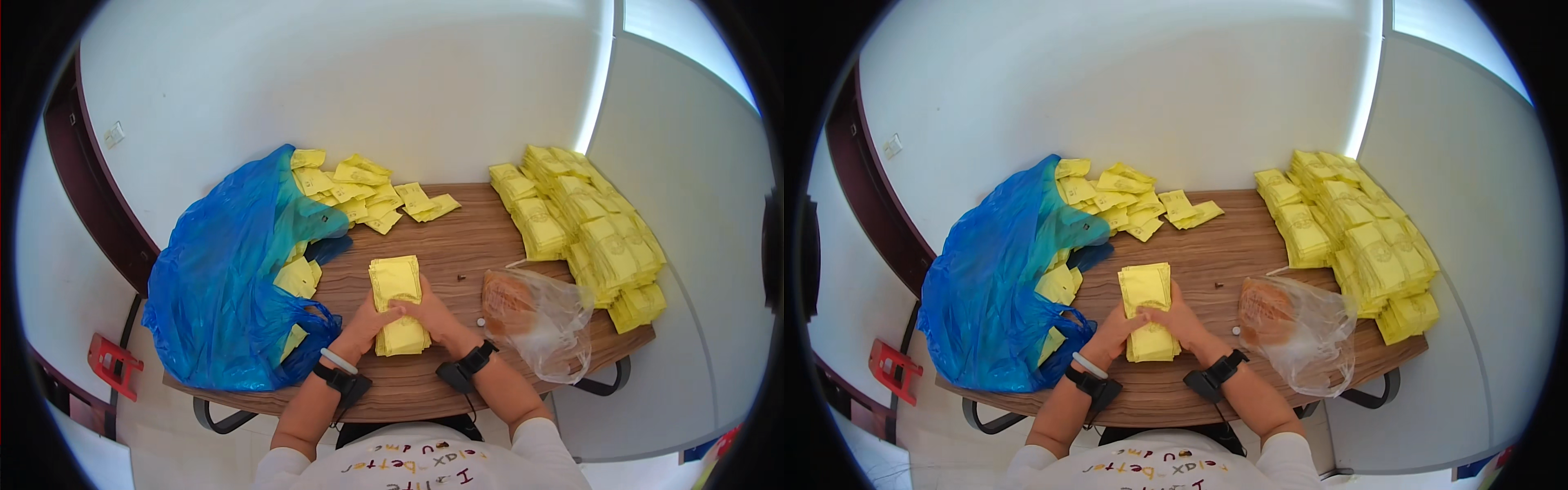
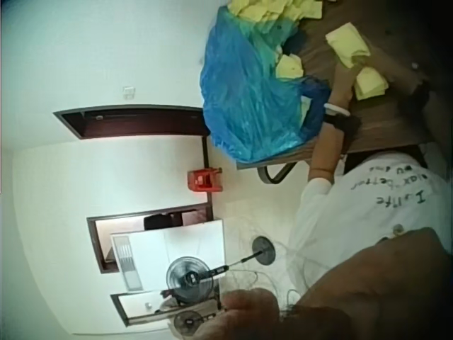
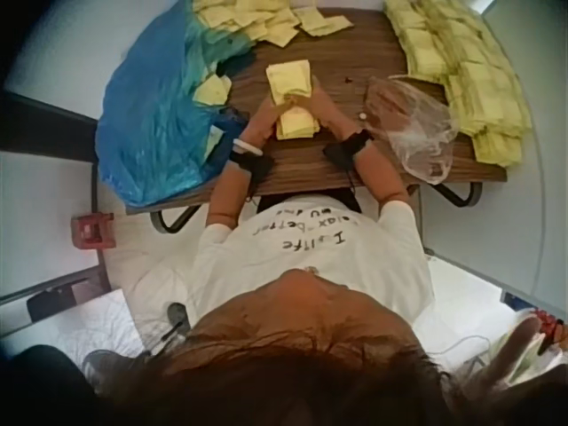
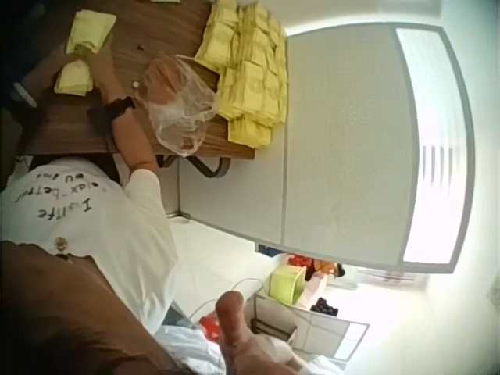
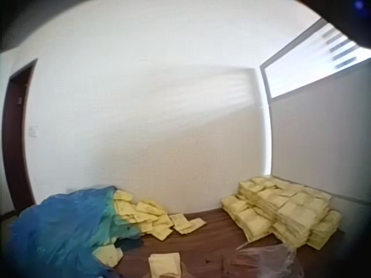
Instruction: Folding yellow papers and organizing them into stacks.
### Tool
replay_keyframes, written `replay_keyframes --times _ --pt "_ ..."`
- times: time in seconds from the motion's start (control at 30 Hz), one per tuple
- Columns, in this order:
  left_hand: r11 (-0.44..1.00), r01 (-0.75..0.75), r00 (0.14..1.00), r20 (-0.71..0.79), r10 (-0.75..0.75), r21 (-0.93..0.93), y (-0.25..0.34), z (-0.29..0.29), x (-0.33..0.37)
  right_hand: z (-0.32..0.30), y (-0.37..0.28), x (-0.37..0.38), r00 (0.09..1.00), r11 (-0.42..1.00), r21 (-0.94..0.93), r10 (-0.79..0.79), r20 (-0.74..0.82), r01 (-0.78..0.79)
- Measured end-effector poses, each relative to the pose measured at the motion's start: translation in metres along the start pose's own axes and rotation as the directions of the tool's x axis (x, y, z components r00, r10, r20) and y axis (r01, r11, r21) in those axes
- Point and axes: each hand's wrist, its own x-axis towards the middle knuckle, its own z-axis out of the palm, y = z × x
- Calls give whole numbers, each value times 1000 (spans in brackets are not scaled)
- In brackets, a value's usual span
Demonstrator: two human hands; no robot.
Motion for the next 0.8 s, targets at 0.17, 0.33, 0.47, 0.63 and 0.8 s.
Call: replay_keyframes --times 0.17,0.33,0.47,0.63,0.8 --pt "986 -10 1000 26 6 169 3 0 -3 -2 7 0 1000 1000 3 28 11 -28" --pt "994 4 1000 -25 -1 106 -5 3 1 -4 12 2 1000 1000 -10 8 -9 -8" --pt "999 1 998 -60 2 54 -1 -2 -6 -1 5 -5 998 985 157 66 19 -68" --pt "999 -10 997 -73 6 -52 3 -5 0 0 23 9 978 942 -289 -197 -67 170" --pt "991 -49 986 -166 28 -127 8 -12 1 -1 11 -1 995 968 -238 -91 -30 81"
